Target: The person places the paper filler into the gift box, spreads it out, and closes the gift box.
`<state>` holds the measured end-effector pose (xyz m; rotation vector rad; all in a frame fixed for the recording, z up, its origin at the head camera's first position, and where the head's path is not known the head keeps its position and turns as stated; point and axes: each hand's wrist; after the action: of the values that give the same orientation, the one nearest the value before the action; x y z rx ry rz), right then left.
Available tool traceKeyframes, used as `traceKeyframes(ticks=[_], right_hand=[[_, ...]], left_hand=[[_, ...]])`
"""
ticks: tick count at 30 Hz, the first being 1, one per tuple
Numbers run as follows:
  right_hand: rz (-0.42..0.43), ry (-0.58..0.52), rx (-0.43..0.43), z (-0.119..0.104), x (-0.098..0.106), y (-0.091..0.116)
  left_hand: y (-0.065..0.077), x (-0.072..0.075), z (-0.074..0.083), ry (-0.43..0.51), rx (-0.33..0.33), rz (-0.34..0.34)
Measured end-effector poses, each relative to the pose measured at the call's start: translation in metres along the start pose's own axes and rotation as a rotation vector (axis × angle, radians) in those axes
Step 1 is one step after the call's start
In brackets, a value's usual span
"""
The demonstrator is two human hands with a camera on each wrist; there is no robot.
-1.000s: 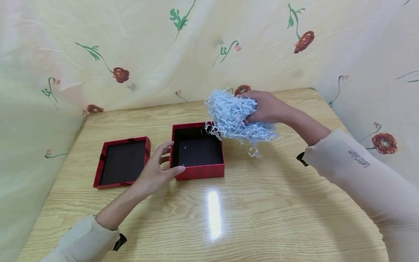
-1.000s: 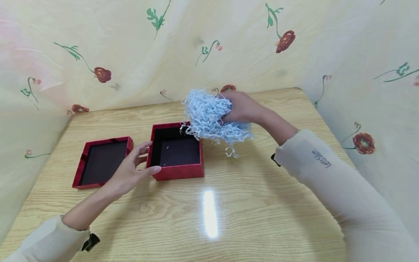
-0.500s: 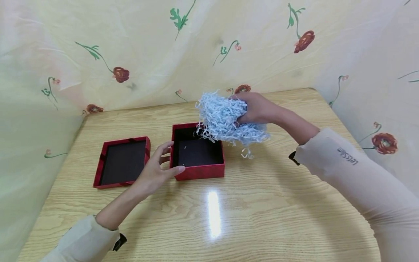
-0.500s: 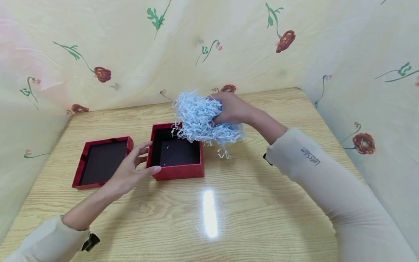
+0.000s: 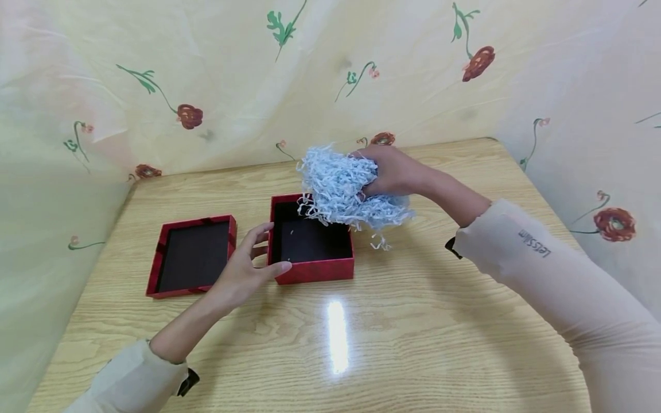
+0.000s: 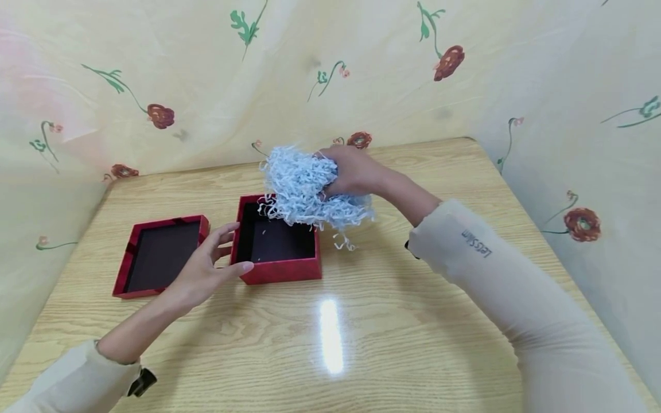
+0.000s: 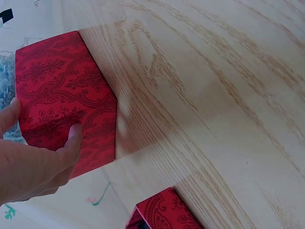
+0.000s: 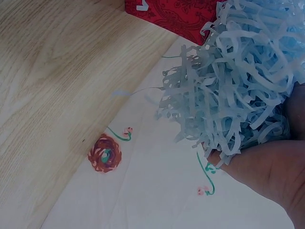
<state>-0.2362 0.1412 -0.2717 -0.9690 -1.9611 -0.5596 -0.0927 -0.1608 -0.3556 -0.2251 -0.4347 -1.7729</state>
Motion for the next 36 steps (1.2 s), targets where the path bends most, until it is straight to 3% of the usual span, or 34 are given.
traceKeyframes(ticks=[17,25,36], right_hand=[[-0.033,0.052,0.059,-0.025,-0.014,-0.016],[-0.062,0.032,0.113,-0.036,-0.031,-0.023],[-0.086,0.134,0.074,-0.049,-0.05,-0.026]], left_hand=[[0.0,0.001,-0.001,0.016,-0.016,-0.013],[0.0,0.002,-0.002,0.016,-0.009,-0.016],[-0.001,0.002,-0.001,0.01,-0.021,-0.015]])
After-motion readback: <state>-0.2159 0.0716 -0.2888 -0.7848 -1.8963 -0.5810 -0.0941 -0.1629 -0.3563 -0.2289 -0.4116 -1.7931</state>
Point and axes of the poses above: each hand's wrist, its own y-axis away from the middle knuckle, its own x-axis out of the back of the hand, z = x × y
